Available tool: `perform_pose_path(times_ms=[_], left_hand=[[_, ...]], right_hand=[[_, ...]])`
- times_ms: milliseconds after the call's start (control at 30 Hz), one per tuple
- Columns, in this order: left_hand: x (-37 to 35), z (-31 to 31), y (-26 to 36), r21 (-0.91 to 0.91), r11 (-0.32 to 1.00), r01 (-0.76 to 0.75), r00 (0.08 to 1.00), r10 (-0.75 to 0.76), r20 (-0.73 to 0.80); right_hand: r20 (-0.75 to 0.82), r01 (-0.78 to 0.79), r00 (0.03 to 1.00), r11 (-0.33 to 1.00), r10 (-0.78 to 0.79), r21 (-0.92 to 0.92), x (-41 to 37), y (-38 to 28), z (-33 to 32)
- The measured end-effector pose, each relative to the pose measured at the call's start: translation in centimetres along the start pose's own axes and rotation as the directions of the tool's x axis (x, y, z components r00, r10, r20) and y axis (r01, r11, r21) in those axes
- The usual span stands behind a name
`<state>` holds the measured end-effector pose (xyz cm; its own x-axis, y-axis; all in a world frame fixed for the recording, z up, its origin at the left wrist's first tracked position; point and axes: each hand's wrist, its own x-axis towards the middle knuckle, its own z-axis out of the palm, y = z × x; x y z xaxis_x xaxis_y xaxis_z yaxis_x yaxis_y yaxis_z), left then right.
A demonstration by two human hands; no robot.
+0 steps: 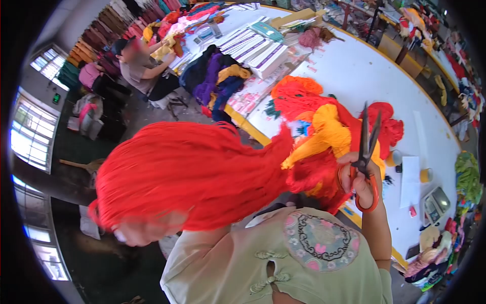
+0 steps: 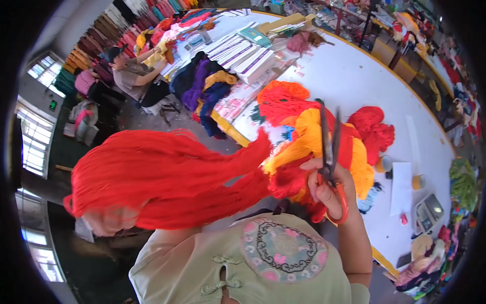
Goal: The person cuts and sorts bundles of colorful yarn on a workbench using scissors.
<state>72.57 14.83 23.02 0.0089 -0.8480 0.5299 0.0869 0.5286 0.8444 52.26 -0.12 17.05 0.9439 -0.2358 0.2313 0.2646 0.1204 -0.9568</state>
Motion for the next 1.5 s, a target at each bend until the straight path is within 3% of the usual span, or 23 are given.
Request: perform_pose_path(times_ms=[267, 367, 633, 1000, 1333, 1500], left_hand=[[3.0, 3.0, -3.1, 0.128, 0.990, 0.067, 0.995, -0.057, -0.076], [3.2, 3.4, -3.4, 0.150, 0.986, 0.075, 0.995, -0.064, -0.081], [3.0, 3.8, -3.6, 0.180, 0.980, 0.089, 0.994, -0.074, -0.084], [-1.3, 3.1, 0.8, 0.222, 0.973, 0.066, 0.991, -0.038, -0.128], [-9.1, 3.3, 13.2, 0.409, 0.910, -0.068, 0.983, 0.131, -0.127], [-12.1, 5.3, 19.6, 0.494, 0.861, -0.120, 0.989, 0.149, -0.020]], right_hand=[[0.278, -0.202, 0.939, 0.979, 0.204, -0.034, 0.1, 2.6, 2.4], [0.429, -0.219, 0.876, 0.974, 0.223, -0.058, 0.6, 3.5, 2.7], [0.594, -0.204, 0.767, 0.970, 0.241, -0.130, 3.0, 3.5, 4.0], [0.621, -0.244, 0.725, 0.954, 0.300, -0.175, 3.8, 2.8, 3.9], [0.605, -0.233, 0.755, 0.966, 0.252, -0.112, 3.7, 2.8, 4.0], [0.572, -0.174, 0.794, 0.978, 0.207, -0.112, 3.6, 2.6, 4.0]])
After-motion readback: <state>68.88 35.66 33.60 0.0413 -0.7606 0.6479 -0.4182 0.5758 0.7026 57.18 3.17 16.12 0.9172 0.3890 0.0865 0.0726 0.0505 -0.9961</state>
